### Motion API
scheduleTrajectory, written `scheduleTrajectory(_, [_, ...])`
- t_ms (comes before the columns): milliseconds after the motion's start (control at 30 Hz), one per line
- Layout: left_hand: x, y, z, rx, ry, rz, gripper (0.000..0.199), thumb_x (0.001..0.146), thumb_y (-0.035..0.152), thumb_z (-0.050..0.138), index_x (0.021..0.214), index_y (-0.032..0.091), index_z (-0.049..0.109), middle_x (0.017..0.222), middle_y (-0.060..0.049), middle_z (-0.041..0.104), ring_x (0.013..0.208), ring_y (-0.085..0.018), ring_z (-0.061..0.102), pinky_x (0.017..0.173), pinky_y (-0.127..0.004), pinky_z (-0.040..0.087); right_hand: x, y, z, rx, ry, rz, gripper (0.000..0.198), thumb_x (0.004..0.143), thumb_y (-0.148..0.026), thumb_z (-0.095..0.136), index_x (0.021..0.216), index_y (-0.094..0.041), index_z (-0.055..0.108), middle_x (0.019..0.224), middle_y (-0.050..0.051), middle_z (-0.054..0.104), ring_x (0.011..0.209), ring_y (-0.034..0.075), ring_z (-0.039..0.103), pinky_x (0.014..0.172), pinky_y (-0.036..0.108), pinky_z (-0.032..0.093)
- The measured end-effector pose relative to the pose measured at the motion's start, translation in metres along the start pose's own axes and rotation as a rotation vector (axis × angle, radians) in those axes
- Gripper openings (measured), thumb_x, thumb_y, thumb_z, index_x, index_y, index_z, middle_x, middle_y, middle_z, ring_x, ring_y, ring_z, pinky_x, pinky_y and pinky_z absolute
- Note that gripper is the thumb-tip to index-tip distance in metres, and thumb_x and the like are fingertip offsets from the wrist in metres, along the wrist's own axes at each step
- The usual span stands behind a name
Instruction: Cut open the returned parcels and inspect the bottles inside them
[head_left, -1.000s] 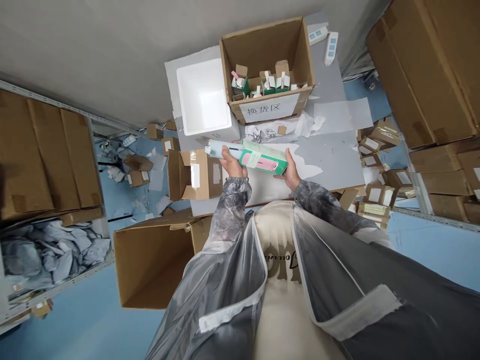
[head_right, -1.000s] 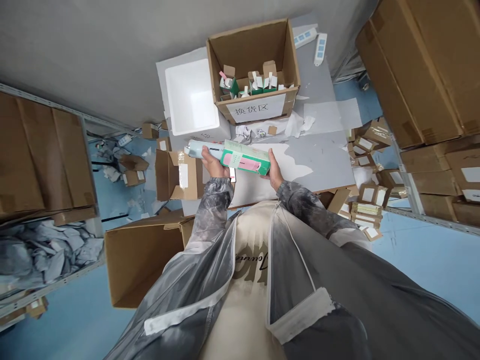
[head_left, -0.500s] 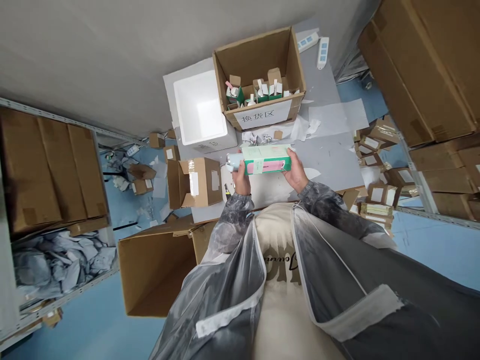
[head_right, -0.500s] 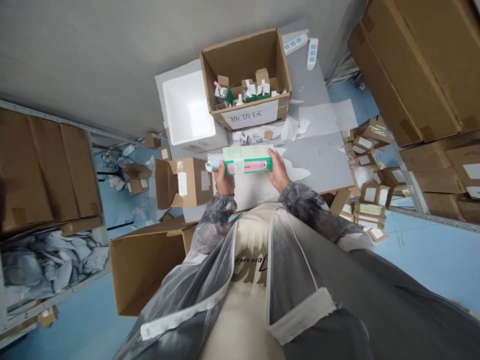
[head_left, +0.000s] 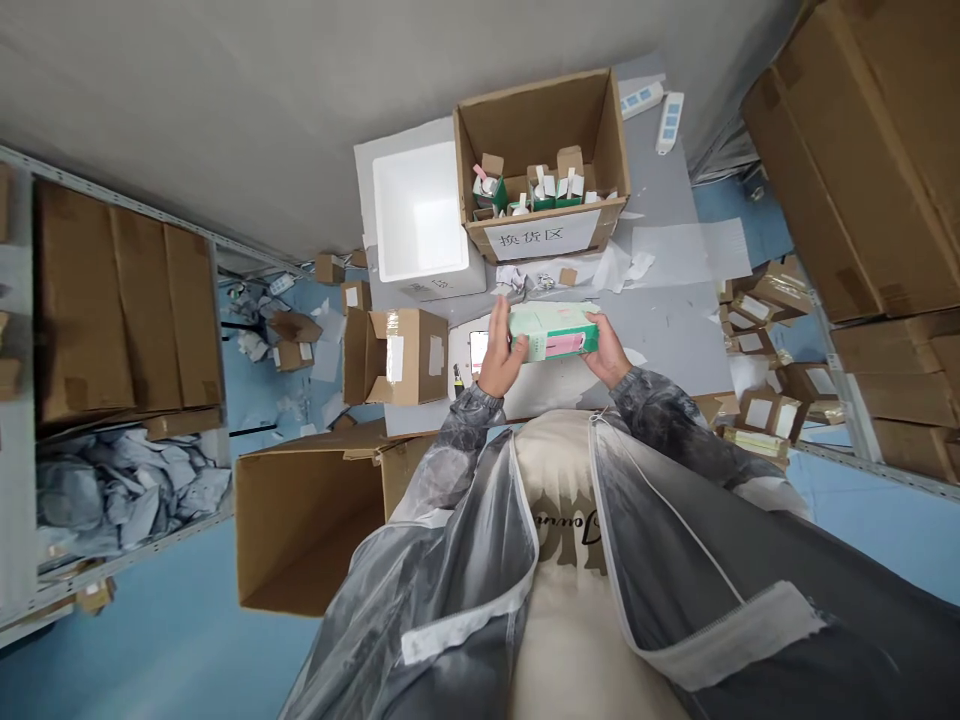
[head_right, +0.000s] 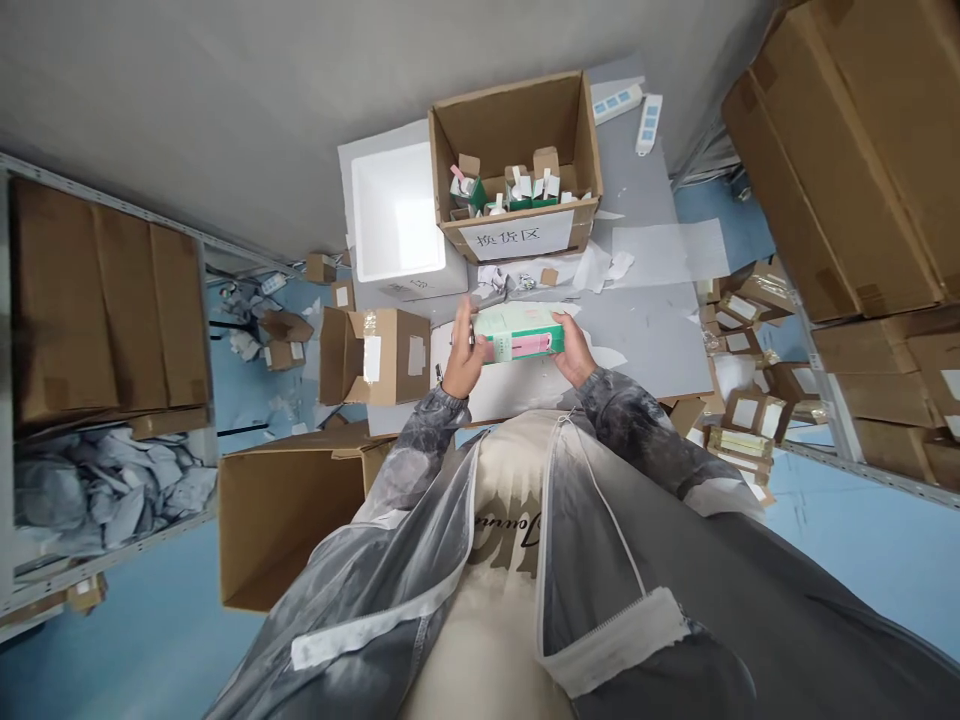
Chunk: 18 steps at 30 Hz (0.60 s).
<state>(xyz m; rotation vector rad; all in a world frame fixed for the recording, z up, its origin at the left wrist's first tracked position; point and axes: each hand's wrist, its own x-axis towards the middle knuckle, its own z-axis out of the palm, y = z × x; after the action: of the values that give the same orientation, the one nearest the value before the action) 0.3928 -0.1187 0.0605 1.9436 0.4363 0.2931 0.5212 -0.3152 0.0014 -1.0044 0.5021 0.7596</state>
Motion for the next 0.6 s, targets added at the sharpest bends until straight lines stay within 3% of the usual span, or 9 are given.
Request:
scheduleTrajectory(100, [-0.006,-0.002,0.005,-0.027,0.124,-0.090,0.119,0.108,0.114,0.055,0.195,0.032,0.056,0.194,-0.021,0.061,0.181,-0.044,0.060,0.154,-0.061,0.044,0.003,0.005,-0.007,-0.006,-0.028,-0.010,0.041,0.090,-0.061,0.092,0.112,-0.031,0.075,0.101,0.000,0.094,0.106,0.030,0.095,0.073,0.035,0.078])
scheduleTrajectory(167, [-0.007,0.001,0.010,-0.026,0.094,-0.117,0.121,0.104,0.113,0.067,0.193,0.032,0.059,0.182,-0.022,0.072,0.165,-0.044,0.072,0.148,-0.060,0.051,0.007,0.008,-0.011,-0.012,-0.019,-0.004,0.038,0.091,-0.061,0.090,0.111,-0.031,0.077,0.100,0.000,0.094,0.105,0.029,0.095,0.073,0.035,0.077])
scheduleTrajectory(233, [-0.008,0.003,0.015,-0.072,0.069,-0.122,0.120,0.103,0.112,0.069,0.194,0.034,0.058,0.183,-0.023,0.071,0.157,-0.042,0.077,0.143,-0.058,0.056,0.011,0.010,-0.015,-0.024,-0.014,-0.008,0.035,0.090,-0.058,0.089,0.108,-0.031,0.076,0.099,0.000,0.093,0.105,0.028,0.095,0.073,0.033,0.076])
scheduleTrajectory(367, [-0.011,0.006,0.018,-0.086,0.101,-0.120,0.125,0.102,0.114,0.068,0.197,0.036,0.051,0.192,-0.023,0.061,0.173,-0.044,0.066,0.150,-0.061,0.048,0.015,0.012,-0.017,-0.044,0.017,-0.031,0.032,0.086,-0.050,0.092,0.105,-0.030,0.075,0.098,-0.001,0.093,0.102,0.026,0.094,0.074,0.031,0.076])
scheduleTrajectory(533, [-0.026,0.010,0.014,0.050,0.187,-0.063,0.128,0.094,0.105,0.091,0.191,0.028,0.056,0.193,-0.028,0.057,0.189,-0.051,0.047,0.157,-0.068,0.038,0.007,0.024,-0.003,0.001,0.040,0.115,0.027,0.092,-0.051,0.085,0.106,-0.030,0.077,0.091,0.000,0.092,0.094,0.029,0.094,0.073,0.037,0.079])
scheduleTrajectory(600, [-0.031,0.009,0.011,0.114,0.194,-0.082,0.129,0.090,0.102,0.097,0.186,0.024,0.060,0.191,-0.030,0.058,0.190,-0.053,0.044,0.157,-0.071,0.038,-0.001,0.027,0.003,-0.015,-0.010,0.102,0.032,0.093,-0.057,0.086,0.109,-0.030,0.078,0.092,0.001,0.093,0.095,0.031,0.095,0.076,0.041,0.081])
